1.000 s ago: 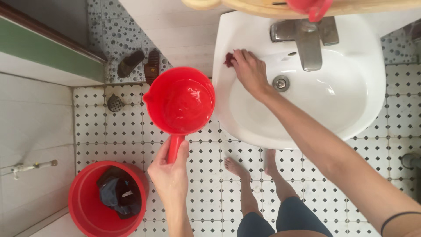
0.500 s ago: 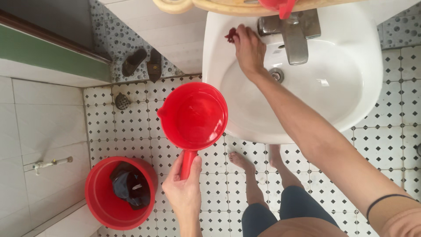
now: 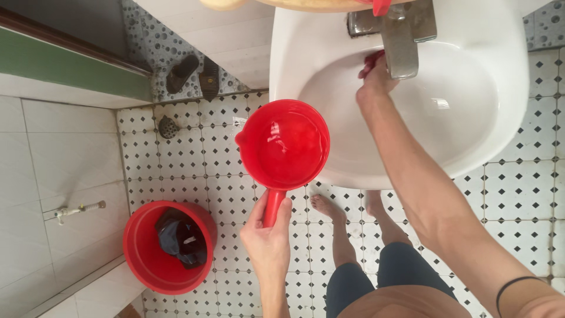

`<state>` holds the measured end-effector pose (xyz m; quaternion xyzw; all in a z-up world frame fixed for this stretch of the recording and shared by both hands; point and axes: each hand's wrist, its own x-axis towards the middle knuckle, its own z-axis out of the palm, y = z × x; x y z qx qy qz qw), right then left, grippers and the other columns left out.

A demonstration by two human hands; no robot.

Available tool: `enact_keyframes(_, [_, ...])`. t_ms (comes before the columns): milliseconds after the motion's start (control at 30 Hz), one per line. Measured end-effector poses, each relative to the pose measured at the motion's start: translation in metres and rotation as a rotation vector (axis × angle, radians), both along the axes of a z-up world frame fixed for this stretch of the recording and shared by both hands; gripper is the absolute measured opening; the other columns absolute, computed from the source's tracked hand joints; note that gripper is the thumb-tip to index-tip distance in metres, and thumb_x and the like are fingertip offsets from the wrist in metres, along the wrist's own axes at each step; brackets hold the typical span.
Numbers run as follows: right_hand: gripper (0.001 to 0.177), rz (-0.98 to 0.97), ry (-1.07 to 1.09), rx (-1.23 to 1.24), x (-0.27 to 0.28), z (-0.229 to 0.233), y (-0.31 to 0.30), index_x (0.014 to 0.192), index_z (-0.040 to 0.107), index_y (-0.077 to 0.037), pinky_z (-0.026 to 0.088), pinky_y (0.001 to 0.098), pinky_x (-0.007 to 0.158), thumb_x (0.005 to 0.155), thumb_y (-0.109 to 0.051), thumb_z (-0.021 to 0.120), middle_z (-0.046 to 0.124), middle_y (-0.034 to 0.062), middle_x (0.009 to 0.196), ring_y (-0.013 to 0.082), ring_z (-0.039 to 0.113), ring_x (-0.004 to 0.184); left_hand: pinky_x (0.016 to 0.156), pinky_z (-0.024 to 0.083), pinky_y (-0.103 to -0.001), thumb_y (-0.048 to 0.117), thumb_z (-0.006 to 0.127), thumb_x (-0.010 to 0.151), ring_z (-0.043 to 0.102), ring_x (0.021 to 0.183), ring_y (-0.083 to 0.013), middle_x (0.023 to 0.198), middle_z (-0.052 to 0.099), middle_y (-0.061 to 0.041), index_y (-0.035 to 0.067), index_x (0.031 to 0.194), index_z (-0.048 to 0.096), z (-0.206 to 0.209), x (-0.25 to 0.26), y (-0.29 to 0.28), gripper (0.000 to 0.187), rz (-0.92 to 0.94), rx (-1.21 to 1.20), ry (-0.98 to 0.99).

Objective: The person repeatedly scoops water from a red bucket into a red jug and pours it into the sink basin. They use a dark scrubbing pad to wipe the basin and faucet area while intermittently refilling the jug from the tap.

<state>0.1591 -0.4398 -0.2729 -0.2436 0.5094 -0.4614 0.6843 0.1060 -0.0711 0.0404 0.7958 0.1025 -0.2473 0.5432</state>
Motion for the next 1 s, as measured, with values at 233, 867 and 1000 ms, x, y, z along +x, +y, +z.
enact_keyframes(233, [0.012, 0.360, -0.052, 0.091, 0.011, 0.005, 0.061, 0.106, 0.050, -0.007, 0.045, 0.0314, 0.046, 0.102, -0.011, 0.061, 0.067, 0.0158, 0.080, 0.0166, 0.056, 0.054, 0.064, 0.050, -0.026, 0.022, 0.075, 0.086, 0.059, 0.068, -0.0074, 0.081, 0.073, -0.005, 0.000, 0.124, 0.073, 0.004, 0.000, -0.022, 0.044, -0.060, 0.092, 0.036])
enact_keyframes(867, [0.009, 0.108, -0.009, 0.197, 0.016, 0.006, 0.026, 0.103, 0.049, -0.010, 0.042, 0.0307, 0.042, 0.098, -0.010, 0.057, 0.069, 0.0128, 0.077, 0.0155, 0.055, 0.052, 0.066, 0.054, -0.029, 0.026, 0.075, 0.087, 0.064, 0.066, -0.0093, 0.078, 0.075, -0.004, 0.003, 0.125, 0.072, 0.011, 0.011, -0.026, 0.045, -0.131, 0.178, -0.097])
enact_keyframes(1000, [0.010, 0.062, -0.066, 0.242, 0.016, 0.024, 0.016, 0.096, 0.058, -0.003, 0.042, 0.0291, 0.044, 0.102, -0.011, 0.053, 0.066, 0.0100, 0.077, 0.0136, 0.052, 0.053, 0.063, 0.054, -0.036, 0.025, 0.068, 0.090, 0.067, 0.060, -0.0250, 0.074, 0.073, -0.015, 0.008, 0.121, 0.072, 0.012, 0.025, -0.053, 0.036, -0.264, 0.260, -0.148])
